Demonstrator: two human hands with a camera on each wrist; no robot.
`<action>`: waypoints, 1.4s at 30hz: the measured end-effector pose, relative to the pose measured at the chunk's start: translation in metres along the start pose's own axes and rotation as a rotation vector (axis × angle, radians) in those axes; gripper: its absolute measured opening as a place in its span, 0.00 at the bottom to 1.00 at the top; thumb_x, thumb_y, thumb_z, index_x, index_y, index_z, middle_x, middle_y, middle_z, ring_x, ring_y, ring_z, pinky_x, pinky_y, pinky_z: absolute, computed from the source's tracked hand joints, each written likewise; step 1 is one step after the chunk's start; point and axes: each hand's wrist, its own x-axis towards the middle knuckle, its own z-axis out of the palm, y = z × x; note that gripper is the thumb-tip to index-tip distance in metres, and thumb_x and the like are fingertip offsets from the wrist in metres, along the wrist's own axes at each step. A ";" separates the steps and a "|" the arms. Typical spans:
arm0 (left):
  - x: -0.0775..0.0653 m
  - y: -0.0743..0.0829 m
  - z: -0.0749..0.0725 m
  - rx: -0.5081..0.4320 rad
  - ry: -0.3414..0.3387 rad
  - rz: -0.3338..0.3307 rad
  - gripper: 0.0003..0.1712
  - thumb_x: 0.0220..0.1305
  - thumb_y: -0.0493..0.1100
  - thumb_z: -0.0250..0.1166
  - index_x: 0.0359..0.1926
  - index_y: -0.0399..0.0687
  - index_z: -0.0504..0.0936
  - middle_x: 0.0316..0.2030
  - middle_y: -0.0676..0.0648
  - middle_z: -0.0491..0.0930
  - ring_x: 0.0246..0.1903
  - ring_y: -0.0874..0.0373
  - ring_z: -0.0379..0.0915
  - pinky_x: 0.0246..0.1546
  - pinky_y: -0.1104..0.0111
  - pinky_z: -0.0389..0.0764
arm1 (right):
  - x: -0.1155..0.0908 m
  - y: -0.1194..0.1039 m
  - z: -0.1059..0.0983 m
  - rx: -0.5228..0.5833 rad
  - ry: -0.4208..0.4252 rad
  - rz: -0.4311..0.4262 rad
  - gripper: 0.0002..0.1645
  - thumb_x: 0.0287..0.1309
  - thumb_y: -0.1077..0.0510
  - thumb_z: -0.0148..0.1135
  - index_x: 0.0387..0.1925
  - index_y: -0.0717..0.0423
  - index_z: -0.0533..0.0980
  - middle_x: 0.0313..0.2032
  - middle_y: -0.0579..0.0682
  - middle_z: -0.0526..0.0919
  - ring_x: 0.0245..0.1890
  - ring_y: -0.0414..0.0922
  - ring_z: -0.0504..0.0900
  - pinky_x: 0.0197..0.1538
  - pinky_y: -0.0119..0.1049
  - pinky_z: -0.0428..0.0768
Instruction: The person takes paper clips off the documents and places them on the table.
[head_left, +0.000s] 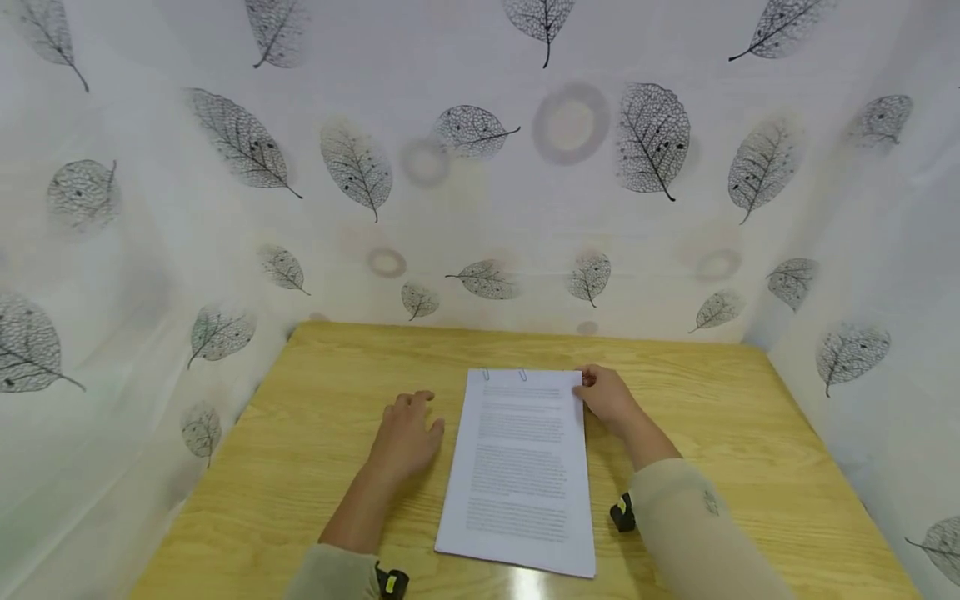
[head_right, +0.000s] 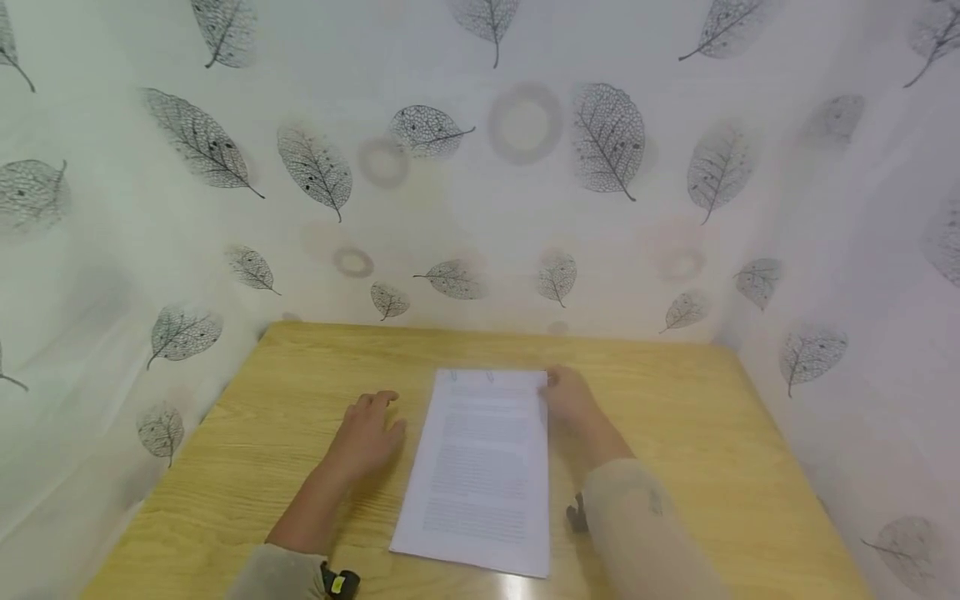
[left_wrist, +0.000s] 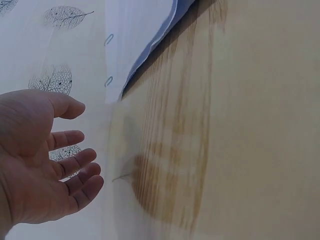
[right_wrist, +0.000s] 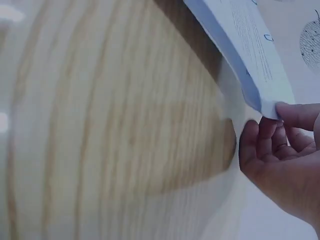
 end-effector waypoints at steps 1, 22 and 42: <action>0.000 0.000 0.000 -0.002 0.001 0.002 0.31 0.78 0.51 0.63 0.76 0.44 0.72 0.72 0.30 0.72 0.68 0.32 0.71 0.64 0.39 0.80 | -0.002 -0.001 -0.002 0.051 -0.010 0.009 0.28 0.78 0.64 0.56 0.74 0.69 0.69 0.54 0.60 0.75 0.43 0.45 0.74 0.43 0.33 0.77; 0.024 0.010 0.005 -0.262 -0.006 0.010 0.28 0.82 0.50 0.57 0.75 0.45 0.71 0.68 0.38 0.79 0.67 0.38 0.78 0.68 0.42 0.79 | -0.011 0.009 -0.012 0.446 -0.134 -0.027 0.20 0.81 0.64 0.54 0.67 0.70 0.73 0.50 0.48 0.79 0.47 0.42 0.82 0.49 0.34 0.85; 0.031 0.018 0.012 -0.509 -0.040 0.082 0.24 0.80 0.47 0.63 0.72 0.58 0.73 0.43 0.44 0.82 0.36 0.54 0.75 0.35 0.65 0.76 | -0.020 0.013 0.005 0.484 -0.218 -0.030 0.18 0.79 0.65 0.56 0.63 0.71 0.74 0.47 0.47 0.80 0.45 0.42 0.84 0.48 0.36 0.86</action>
